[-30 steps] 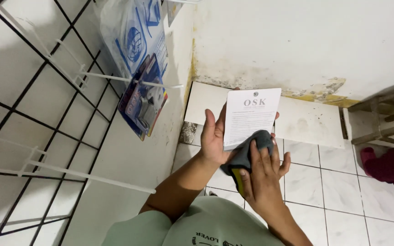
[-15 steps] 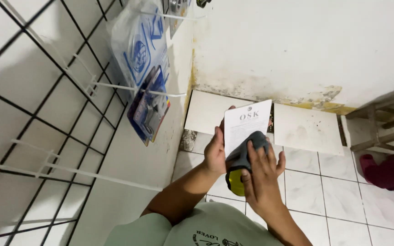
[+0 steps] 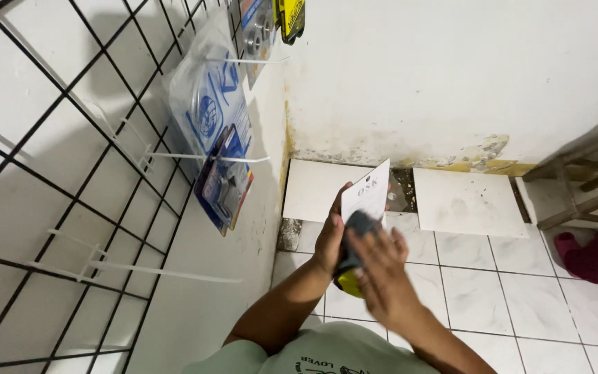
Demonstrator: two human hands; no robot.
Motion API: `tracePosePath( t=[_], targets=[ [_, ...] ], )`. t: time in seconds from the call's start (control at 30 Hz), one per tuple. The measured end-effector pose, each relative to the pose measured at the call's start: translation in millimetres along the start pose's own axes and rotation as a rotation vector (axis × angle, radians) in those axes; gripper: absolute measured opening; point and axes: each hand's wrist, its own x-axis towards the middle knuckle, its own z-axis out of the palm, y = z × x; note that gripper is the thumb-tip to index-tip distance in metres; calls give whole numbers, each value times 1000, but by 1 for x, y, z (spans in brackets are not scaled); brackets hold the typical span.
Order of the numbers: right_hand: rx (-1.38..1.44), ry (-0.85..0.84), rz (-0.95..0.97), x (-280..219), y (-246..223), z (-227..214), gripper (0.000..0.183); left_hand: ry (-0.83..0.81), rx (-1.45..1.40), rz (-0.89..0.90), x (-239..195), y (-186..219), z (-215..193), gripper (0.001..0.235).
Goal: The person holds a packaged OSK brake pad and wipes its front and back surfaces with a yellow and gray cloth. The person rotates the package to clean all sides and then places it back on the wall grid rack.
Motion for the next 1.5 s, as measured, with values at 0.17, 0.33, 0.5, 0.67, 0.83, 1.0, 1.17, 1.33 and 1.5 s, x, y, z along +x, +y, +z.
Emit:
tracePosePath(
  t=[0.17, 0.33, 0.5, 0.67, 0.83, 1.0, 1.17, 1.33, 1.5],
  targets=[
    [-4, 53, 70, 7, -6, -15, 55, -5, 90, 157, -20, 5, 3, 58],
    [-3, 115, 51, 8, -14, -13, 56, 25, 259, 180, -26, 10, 4, 58],
    [12, -9, 12, 7, -26, -12, 59, 125, 177, 112, -39, 11, -3, 66],
    [61, 67, 113, 20, -26, -19, 52, 109, 266, 194, -37, 12, -2, 62],
    [47, -70, 5, 14, -36, -12, 50, -3, -41, 121, -26, 24, 4, 65],
    [-59, 65, 156, 24, -31, -25, 49, 73, 272, 282, -32, 16, 6, 60],
    [-92, 21, -26, 0, -31, -1, 58, 4, 88, 158, -23, 18, 6, 60],
    [-63, 92, 114, 15, -24, -18, 58, 162, 361, 266, -33, 24, 12, 61],
    [-25, -20, -33, 12, -46, -7, 54, 64, 310, 165, -22, 43, 21, 60]
  ],
)
